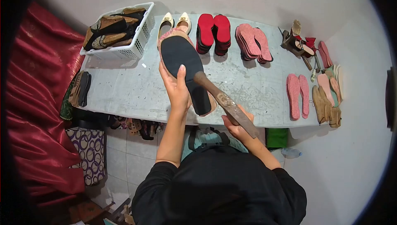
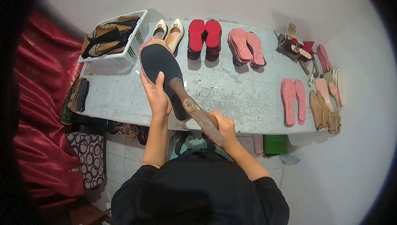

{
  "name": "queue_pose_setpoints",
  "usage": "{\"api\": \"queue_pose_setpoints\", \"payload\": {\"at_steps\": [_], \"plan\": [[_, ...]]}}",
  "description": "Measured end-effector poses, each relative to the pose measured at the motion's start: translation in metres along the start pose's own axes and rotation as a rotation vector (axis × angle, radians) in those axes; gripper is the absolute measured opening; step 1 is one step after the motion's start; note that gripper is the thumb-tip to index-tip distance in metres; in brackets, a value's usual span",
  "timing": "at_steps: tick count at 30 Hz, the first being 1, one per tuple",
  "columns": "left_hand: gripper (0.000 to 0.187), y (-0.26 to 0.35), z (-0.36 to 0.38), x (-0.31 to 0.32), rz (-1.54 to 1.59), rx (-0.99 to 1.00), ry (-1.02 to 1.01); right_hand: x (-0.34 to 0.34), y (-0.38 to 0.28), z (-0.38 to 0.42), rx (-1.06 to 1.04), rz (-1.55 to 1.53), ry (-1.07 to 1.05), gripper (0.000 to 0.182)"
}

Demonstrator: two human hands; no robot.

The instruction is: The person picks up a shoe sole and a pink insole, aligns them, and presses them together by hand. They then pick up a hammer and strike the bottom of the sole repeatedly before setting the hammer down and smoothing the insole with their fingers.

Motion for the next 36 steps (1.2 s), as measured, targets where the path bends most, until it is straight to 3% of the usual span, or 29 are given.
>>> {"api": "queue_pose_setpoints", "payload": {"at_steps": [3, 8, 13, 17, 19, 21, 23, 26, 29, 33, 36], "plan": [[0.055, 0.004, -0.009, -0.009, -0.144, 0.076, -0.01, 0.0, -0.01, -0.003, 0.074, -0.031, -0.074, 0.023], [0.054, 0.006, -0.024, -0.027, -0.023, 0.008, 0.041, 0.012, -0.014, -0.001, 0.213, -0.202, -0.101, 0.026], [0.052, 0.009, -0.045, -0.04, -0.085, 0.103, 0.033, 0.022, -0.014, -0.014, 0.072, -0.032, -0.134, 0.026], [0.049, 0.017, -0.061, -0.054, 0.008, 0.02, 0.063, 0.031, -0.024, -0.014, 0.153, -0.175, -0.143, 0.023], [0.049, 0.024, -0.069, -0.056, -0.003, 0.037, 0.066, 0.04, -0.018, -0.018, 0.096, -0.051, -0.253, 0.026], [0.049, 0.025, -0.078, -0.064, 0.035, 0.023, 0.08, 0.047, -0.022, -0.023, 0.102, -0.022, -0.236, 0.026], [0.049, 0.027, -0.086, -0.072, 0.072, 0.002, 0.099, 0.053, -0.029, -0.025, 0.167, -0.261, -0.152, 0.022], [0.052, 0.03, -0.093, -0.082, 0.104, -0.006, 0.106, 0.061, -0.026, -0.034, 0.209, -0.105, -0.303, 0.023], [0.051, 0.034, -0.104, -0.094, -0.022, 0.076, 0.126, 0.063, -0.04, -0.051, 0.174, 0.03, -0.326, 0.022], [0.051, 0.038, -0.114, -0.111, 0.044, 0.014, 0.164, 0.089, -0.042, -0.049, 0.049, -0.123, -0.306, 0.018], [0.051, 0.042, -0.117, -0.113, -0.001, 0.072, 0.154, 0.102, -0.049, -0.064, 0.179, -0.063, -0.362, 0.017]]}}
Point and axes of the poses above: each hand's wrist, its own z-axis away from the middle knuckle, its own x-axis out of the palm, y = z × x, the point moved 2 cm from there along -z, towards the middle knuckle, and after that the axes turned 3 degrees about z, right-handed, at the moved point
